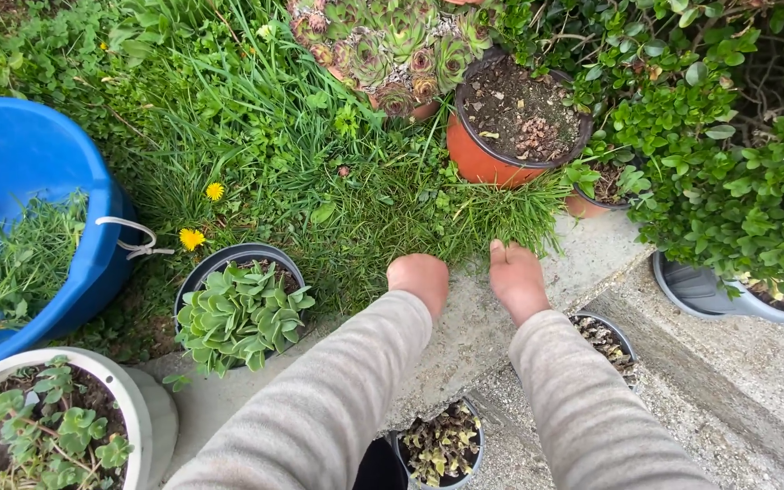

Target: Weed grass and small plants from a garden area and place them into a bucket.

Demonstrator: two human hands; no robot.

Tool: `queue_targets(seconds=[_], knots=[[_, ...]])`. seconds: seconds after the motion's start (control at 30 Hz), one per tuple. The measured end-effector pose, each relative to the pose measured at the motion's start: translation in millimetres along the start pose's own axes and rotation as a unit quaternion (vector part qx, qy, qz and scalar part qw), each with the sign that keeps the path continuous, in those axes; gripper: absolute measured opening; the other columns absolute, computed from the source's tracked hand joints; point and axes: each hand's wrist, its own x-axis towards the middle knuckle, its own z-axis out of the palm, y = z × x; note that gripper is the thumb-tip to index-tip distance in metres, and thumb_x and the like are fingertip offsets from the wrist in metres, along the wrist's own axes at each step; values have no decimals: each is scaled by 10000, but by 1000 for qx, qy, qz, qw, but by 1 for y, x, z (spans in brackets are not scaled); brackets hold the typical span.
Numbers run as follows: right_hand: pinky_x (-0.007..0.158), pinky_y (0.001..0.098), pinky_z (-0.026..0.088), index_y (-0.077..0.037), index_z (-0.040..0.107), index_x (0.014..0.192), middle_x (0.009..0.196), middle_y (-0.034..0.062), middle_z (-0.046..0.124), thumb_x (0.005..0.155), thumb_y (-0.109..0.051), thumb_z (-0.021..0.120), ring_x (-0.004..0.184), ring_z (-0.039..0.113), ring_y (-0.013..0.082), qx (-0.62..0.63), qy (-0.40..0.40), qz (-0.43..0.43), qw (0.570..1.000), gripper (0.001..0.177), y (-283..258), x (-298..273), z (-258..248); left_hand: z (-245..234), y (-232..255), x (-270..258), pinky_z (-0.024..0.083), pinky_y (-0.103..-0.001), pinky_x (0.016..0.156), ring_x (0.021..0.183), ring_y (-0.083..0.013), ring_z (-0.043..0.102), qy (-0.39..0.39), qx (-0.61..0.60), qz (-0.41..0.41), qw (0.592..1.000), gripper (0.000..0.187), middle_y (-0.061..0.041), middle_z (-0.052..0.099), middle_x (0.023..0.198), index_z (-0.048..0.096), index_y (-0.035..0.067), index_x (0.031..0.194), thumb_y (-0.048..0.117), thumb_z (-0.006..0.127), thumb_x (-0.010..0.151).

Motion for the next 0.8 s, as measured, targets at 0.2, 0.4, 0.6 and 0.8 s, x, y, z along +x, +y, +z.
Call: queue_targets(seconds=[0.2, 0.4, 0.6, 0.8], knots=[[1186, 529, 352, 125, 586, 1362, 1357, 330, 604, 1118, -390, 329, 1400, 473, 431, 8, -1, 7, 1000, 626, 3, 2, 2, -44, -13, -34, 630, -541, 683, 872, -335, 777, -43, -74, 29, 996, 274, -128, 764, 855, 776, 21, 905, 143, 532, 924], [1174, 573, 362, 158, 606, 1307, 1294, 385, 614, 1121, -360, 360, 1360, 486, 490, 13, 13, -9, 1000, 603, 1, -1, 3, -90, 13, -123, 632, -551, 765, 946, -341, 773, -95, -60, 118, 987, 259, -132, 780, 925, 794, 48, 964, 155, 567, 897], [1150, 585, 374, 168, 559, 1349, 1312, 361, 563, 1128, -303, 425, 1382, 457, 482, 135, 28, 19, 990, 537, 12, -6, 8, -51, -15, -134, 616, -554, 783, 917, -419, 763, -48, -234, 5, 971, 225, -193, 761, 893, 740, -12, 952, 110, 555, 911], [1025, 500, 474, 86, 544, 1320, 1095, 191, 527, 1141, -221, 384, 1071, 573, 321, 245, 27, 58, 967, 390, 3, -11, 8, -59, -48, -137, 599, -566, 894, 1047, -454, 725, -6, -310, -69, 948, 246, -275, 741, 1005, 694, -52, 1054, 129, 587, 927]])
